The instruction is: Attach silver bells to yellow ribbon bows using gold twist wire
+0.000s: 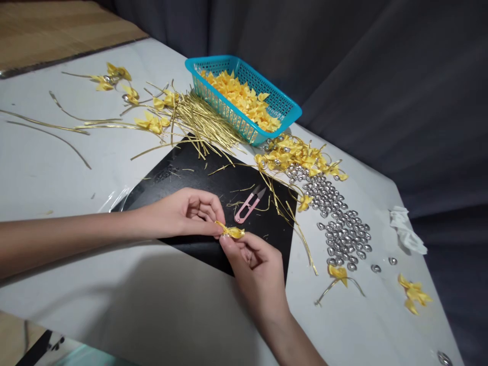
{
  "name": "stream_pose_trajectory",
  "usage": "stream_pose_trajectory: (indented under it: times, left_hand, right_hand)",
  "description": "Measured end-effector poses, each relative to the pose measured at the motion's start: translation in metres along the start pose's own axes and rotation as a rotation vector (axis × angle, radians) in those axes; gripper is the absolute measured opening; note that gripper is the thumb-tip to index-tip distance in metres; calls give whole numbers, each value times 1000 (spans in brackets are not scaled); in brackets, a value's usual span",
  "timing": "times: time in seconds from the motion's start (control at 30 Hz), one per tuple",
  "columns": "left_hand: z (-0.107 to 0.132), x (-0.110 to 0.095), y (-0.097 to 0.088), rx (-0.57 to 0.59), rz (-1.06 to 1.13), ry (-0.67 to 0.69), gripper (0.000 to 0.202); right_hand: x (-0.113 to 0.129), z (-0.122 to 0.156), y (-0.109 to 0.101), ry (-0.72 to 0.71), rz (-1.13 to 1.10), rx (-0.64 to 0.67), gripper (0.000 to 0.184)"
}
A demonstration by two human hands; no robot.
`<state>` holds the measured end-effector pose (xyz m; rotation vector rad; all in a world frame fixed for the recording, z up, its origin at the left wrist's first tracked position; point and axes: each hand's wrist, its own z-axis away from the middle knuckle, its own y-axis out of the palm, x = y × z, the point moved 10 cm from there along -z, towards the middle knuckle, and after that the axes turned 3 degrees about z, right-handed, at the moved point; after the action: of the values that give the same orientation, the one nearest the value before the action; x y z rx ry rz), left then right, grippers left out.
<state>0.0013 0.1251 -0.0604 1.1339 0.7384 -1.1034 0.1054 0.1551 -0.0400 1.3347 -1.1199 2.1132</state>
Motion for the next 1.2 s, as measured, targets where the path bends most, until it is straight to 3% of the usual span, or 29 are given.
stream_pose_trajectory:
  times: [0.2, 0.6, 0.93, 1.2]
  left_hand:
    - [3, -4, 5, 69, -14, 85, 12]
    - [2, -1, 5, 27, -41, 44, 7]
    - [2, -1, 6, 64, -1, 6, 10]
    - [2, -3, 5, 27, -88, -3, 14]
  right_hand:
    - [-6, 2, 4, 56, -116, 42, 25]
    - [3, 2, -9, -30, 10, -52, 23]
    - [4, 0, 5, -50, -109, 34, 22]
    - [6, -1, -13, -114, -18, -73, 22]
